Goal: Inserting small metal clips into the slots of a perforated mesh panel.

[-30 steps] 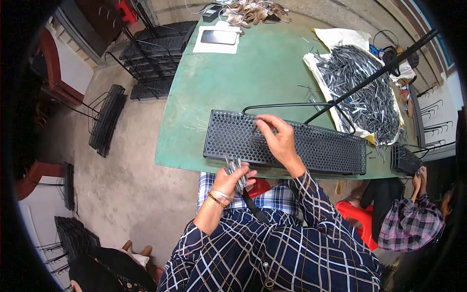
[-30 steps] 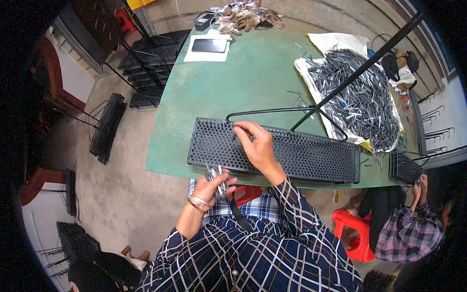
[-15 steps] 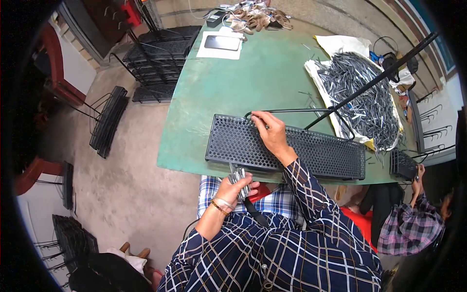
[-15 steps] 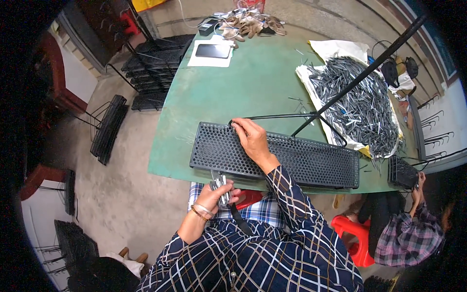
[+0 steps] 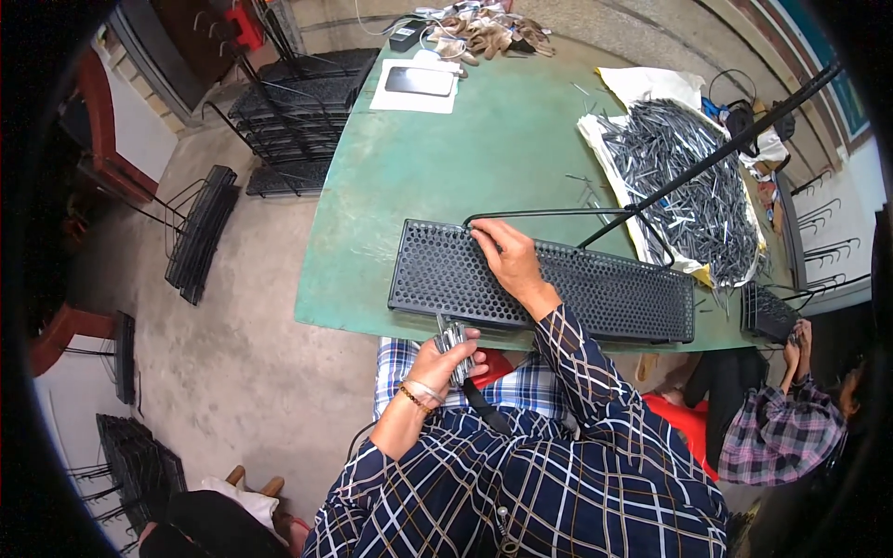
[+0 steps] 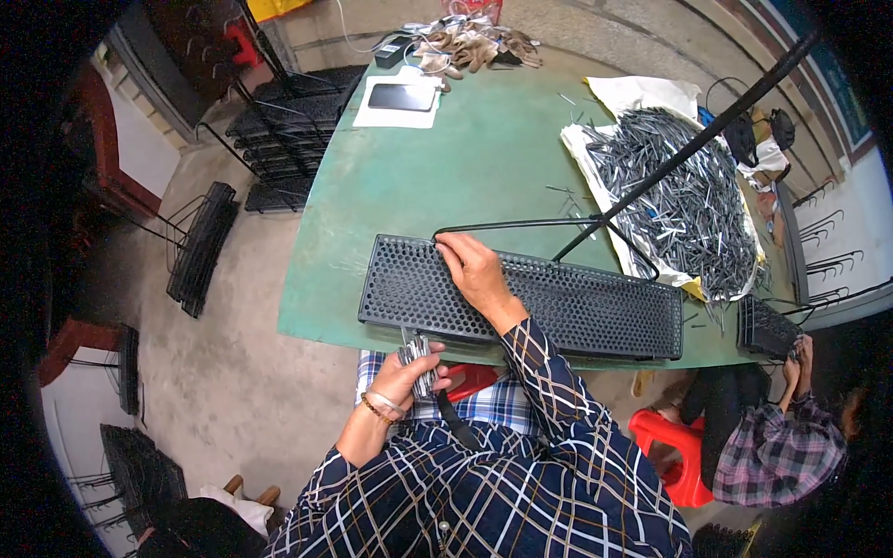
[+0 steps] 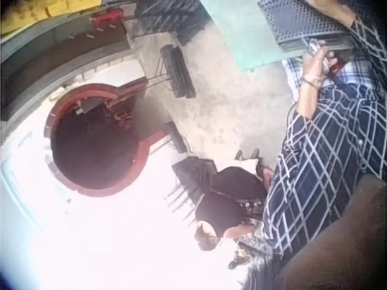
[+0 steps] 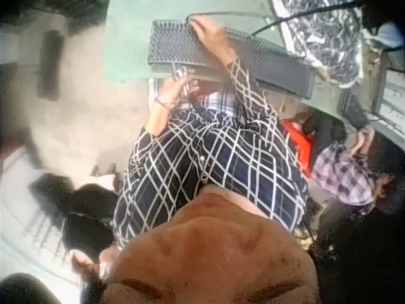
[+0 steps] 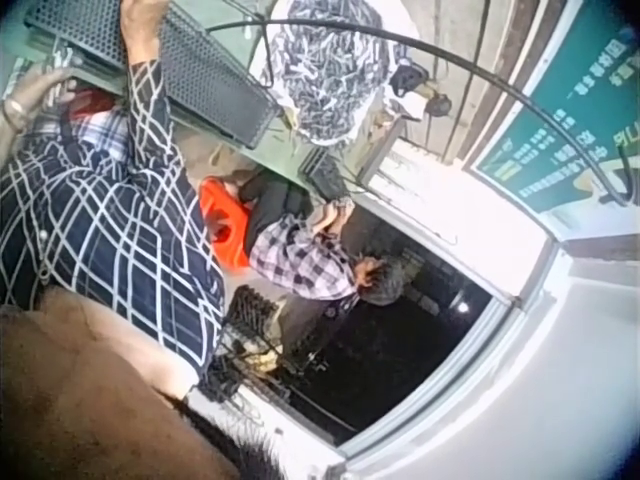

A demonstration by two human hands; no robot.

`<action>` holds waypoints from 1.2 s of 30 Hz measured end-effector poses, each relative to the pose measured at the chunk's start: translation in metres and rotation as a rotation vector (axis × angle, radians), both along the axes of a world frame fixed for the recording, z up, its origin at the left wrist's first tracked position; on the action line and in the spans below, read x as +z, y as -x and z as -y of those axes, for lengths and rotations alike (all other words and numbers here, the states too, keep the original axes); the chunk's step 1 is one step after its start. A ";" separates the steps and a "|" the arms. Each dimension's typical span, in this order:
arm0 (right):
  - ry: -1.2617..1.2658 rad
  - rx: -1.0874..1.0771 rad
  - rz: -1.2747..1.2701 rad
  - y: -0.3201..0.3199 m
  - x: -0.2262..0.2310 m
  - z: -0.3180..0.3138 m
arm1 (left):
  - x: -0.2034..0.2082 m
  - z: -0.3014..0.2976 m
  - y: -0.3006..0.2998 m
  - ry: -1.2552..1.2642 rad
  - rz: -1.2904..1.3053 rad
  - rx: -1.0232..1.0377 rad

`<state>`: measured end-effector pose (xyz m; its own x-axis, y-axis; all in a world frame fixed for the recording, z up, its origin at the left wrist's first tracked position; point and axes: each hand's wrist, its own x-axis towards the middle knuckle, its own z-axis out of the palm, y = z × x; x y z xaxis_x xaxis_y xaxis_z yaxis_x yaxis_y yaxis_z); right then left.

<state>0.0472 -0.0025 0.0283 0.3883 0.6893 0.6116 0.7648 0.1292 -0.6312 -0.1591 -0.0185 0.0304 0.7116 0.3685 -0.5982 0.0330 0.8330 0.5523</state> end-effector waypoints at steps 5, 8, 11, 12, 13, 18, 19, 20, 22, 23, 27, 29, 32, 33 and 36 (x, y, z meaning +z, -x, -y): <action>0.065 -0.023 -0.057 0.004 0.005 0.002 | -0.001 0.000 0.000 -0.013 0.014 -0.003; 0.132 -0.029 -0.071 0.006 0.008 0.001 | -0.003 -0.001 0.002 -0.003 0.023 -0.011; 0.115 -0.045 -0.028 0.005 0.008 0.001 | -0.003 0.001 0.002 0.001 0.031 -0.011; 0.084 -0.040 0.003 0.005 0.007 -0.001 | -0.004 0.001 0.002 0.004 0.034 -0.014; 0.054 -0.035 0.035 0.005 0.005 -0.001 | -0.004 0.001 0.002 0.008 0.037 -0.016; 0.047 -0.068 0.057 0.004 0.003 0.000 | -0.001 0.001 0.000 0.012 0.053 -0.011; 0.046 -0.093 0.044 0.005 0.002 0.000 | -0.002 0.002 0.000 0.018 0.057 -0.009; 0.047 -0.092 0.044 0.005 0.001 0.000 | -0.002 0.002 0.000 0.019 0.057 -0.008; 0.030 -0.143 0.096 0.005 -0.001 0.001 | -0.003 0.001 -0.001 0.006 0.052 -0.010; 0.030 -0.144 0.095 0.005 -0.002 0.002 | -0.003 0.001 -0.002 0.006 0.051 -0.011; 0.029 -0.150 0.134 0.006 -0.002 0.000 | -0.005 0.001 0.000 0.023 0.047 0.020; 0.036 -0.149 0.134 0.007 -0.002 0.000 | -0.005 0.001 0.000 0.032 0.043 0.032; 0.076 -0.156 0.161 0.005 -0.004 0.001 | -0.001 -0.001 -0.002 0.035 0.033 0.042; 0.072 -0.152 0.181 0.006 -0.001 0.002 | -0.002 -0.001 -0.001 0.032 0.029 0.042; 0.096 -0.125 0.023 0.012 0.016 0.008 | 0.001 -0.005 -0.001 0.023 0.023 0.057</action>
